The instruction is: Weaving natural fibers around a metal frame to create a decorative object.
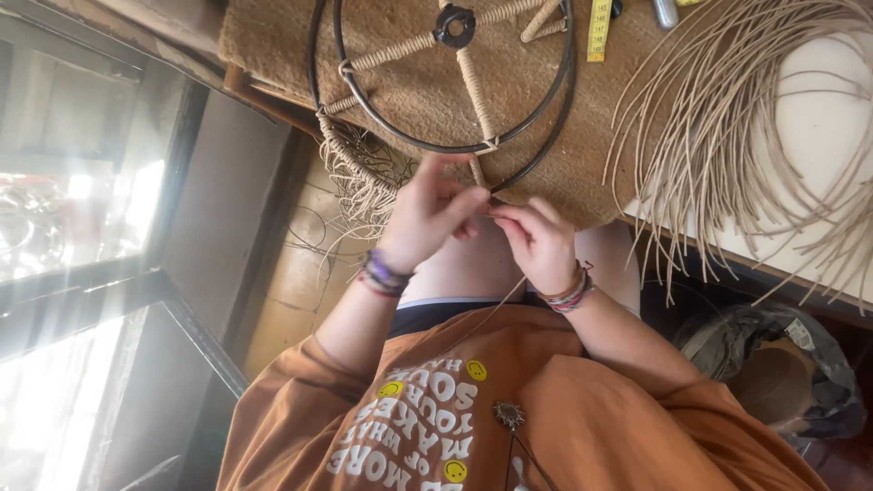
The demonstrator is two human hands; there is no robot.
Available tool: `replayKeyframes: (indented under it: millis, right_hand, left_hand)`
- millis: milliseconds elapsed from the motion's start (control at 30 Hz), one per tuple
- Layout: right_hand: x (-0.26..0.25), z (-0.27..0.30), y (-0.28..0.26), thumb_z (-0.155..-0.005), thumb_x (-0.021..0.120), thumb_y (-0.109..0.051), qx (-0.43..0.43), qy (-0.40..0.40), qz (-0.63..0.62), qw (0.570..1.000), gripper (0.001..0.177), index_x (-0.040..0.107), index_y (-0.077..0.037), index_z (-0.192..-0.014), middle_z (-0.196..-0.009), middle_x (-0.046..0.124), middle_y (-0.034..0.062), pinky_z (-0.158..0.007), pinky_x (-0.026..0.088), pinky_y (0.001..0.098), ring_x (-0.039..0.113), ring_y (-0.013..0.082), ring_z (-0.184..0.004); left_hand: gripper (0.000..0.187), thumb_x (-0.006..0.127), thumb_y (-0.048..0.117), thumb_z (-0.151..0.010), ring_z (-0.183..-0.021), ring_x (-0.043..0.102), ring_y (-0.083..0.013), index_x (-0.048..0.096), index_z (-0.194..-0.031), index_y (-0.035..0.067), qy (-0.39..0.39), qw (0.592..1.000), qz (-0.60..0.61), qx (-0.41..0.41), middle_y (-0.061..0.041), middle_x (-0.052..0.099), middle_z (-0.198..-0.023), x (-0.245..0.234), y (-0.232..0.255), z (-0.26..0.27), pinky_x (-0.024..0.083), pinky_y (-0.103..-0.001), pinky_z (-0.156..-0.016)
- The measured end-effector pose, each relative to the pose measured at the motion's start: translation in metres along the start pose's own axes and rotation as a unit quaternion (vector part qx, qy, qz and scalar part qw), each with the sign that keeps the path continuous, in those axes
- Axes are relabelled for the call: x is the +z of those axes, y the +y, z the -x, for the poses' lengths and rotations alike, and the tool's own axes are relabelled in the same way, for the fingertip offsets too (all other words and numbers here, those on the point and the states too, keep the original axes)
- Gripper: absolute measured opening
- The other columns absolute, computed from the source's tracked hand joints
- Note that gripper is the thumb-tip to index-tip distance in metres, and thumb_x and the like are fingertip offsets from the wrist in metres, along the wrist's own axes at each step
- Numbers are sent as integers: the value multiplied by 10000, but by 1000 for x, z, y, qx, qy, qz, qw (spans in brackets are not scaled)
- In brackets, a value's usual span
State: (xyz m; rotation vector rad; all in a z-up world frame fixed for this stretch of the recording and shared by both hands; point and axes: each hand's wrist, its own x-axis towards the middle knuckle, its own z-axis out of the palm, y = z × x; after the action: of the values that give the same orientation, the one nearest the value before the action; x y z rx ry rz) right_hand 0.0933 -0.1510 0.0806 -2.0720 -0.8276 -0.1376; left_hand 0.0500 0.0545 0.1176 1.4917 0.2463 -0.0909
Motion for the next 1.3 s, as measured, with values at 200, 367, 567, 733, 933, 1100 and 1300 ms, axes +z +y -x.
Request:
replayKeyframes:
  millis: [200,367,567,733,933,1100,1300]
  right_hand:
    - [13,20,31,-1017,582,-32,354,-164,-570,723,133,687,30,-1070,-605,409,-114,-436,236,98,339,-71,-515]
    - [12,3,2,-1016,576,-12,373,-168,-571,712,117,690,-17,-1042,-614,363,-117,-435,229,113,311,-58,-512]
    - [21,10,8,-1015,585,-3,373,-168,-571,712,125,693,54,-1039,-617,423,-48,-423,221,132,278,-34,-496]
    - [30,17,8,-1026,573,-7,347,-131,-596,713,123,666,58,-1073,-666,453,-32,-438,290,95,332,-61,-554]
    - [52,31,23,-993,655,-20,345,-50,-565,748,65,605,-6,-954,-632,320,-45,-382,259,147,312,-37,-484]
    - [61,42,37,-1016,641,-31,339,-40,-567,750,206,538,-62,-840,-633,237,-85,-351,251,130,301,-47,-465]
    - [73,49,53,-1005,653,-26,347,-52,-573,741,236,527,-61,-809,-611,211,-77,-353,258,127,316,-43,-467]
  left_hand:
    - [725,337,624,-1047,-914,717,-293,481,-1360,-13,61,989,96,98,-262,743,-1000,10,-30,32,592,-371,-788]
    - [238,590,107,-989,-799,684,-256,659,-1203,185,145,895,-369,205,-31,662,-879,11,-11,69,591,-324,-727]
    - [251,662,309,-920,-524,676,-330,567,-1059,123,-76,905,-414,50,-73,594,-472,-21,32,95,607,-427,-594]
    - [436,412,430,-1069,-1391,472,-465,761,-1179,194,-1,901,-251,353,-157,520,-1472,4,-37,40,430,-575,-1123]
    - [527,367,413,-1068,-496,201,-87,257,-596,205,76,785,573,223,135,115,-604,26,-34,-26,231,-241,-534]
    - [497,372,429,-1028,-477,70,-55,166,-613,249,101,693,700,141,152,53,-561,13,-36,-44,112,-231,-455]
    - [449,317,403,-1022,-493,67,-49,191,-615,263,94,688,692,197,138,82,-550,-13,-36,-53,118,-218,-460]
